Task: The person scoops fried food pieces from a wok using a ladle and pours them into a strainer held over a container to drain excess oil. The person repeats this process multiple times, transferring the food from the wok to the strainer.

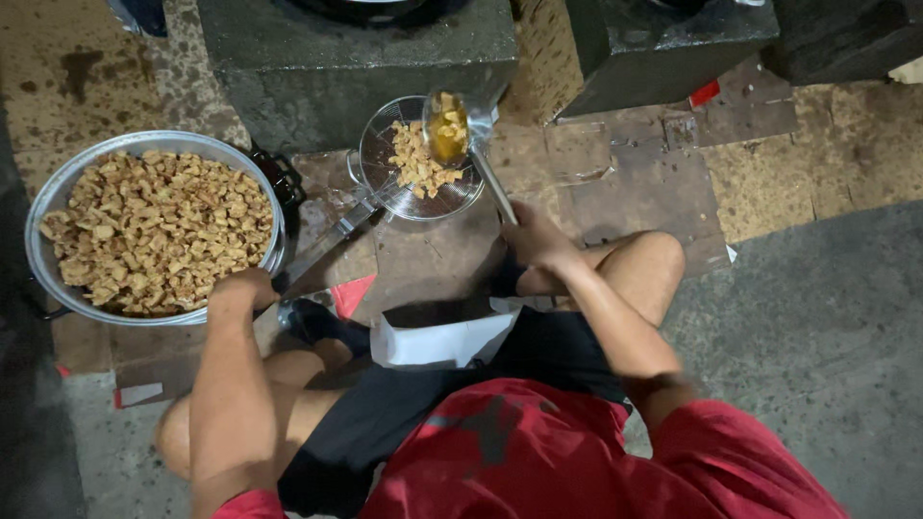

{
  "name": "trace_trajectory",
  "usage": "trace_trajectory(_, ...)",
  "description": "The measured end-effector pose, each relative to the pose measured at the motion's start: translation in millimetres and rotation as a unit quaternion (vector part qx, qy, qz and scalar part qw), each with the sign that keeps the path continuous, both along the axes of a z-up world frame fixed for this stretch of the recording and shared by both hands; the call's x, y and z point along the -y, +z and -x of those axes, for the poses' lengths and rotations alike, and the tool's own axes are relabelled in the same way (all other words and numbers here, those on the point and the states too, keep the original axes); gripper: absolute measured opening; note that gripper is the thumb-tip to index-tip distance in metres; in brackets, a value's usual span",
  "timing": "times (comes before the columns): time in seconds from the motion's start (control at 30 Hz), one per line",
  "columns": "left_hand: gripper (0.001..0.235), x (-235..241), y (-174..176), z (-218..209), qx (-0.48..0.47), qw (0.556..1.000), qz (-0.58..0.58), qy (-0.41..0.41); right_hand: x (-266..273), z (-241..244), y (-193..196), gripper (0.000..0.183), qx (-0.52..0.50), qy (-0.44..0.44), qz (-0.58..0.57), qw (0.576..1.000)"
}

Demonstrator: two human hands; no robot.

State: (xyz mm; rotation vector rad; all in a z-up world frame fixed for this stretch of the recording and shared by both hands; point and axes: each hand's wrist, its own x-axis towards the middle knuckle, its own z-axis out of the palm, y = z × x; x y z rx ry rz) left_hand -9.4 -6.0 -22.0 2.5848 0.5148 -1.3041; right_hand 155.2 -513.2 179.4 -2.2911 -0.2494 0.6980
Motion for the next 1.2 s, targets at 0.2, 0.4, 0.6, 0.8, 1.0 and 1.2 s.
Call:
trace_trajectory(0.2, 0.048, 2, 8, 2, -0.005, 1.000, 0.001, -0.014, 1, 13, -41, 0.064, 0.229, 0.091, 0.161, 0.956)
trace_trajectory(0.4, 0.045, 1, 4, 3, -0.004, 1.000, 0.018, 0.002, 15, 27, -67, 0.065, 0.265, 0.067, 0.203, 0.940)
trace_trajectory(0.6, 0.039, 9, 16, 4, 0.010, 1.000, -0.003, 0.008, 58, 8, -107, 0.043, -0.058, -0.091, -0.234, 0.966)
trace_trajectory(0.8, 0.042, 14, 23, 10, 0.007, 1.000, 0.013, 0.021, 86, -16, -52, 0.037, -0.419, -0.257, -0.484, 0.724)
trace_trajectory(1.0, 0.054, 6, -4, 5, 0.011, 0.998, 0.059, 0.010, -4, -177, 24, 0.032, -0.290, -0.137, -0.413, 0.852)
trace_trajectory(1.2, 0.053, -2, -29, 10, 0.008, 0.996, 0.081, 0.045, -181, -381, -7, 0.038, 0.178, 0.055, 0.057, 0.981)
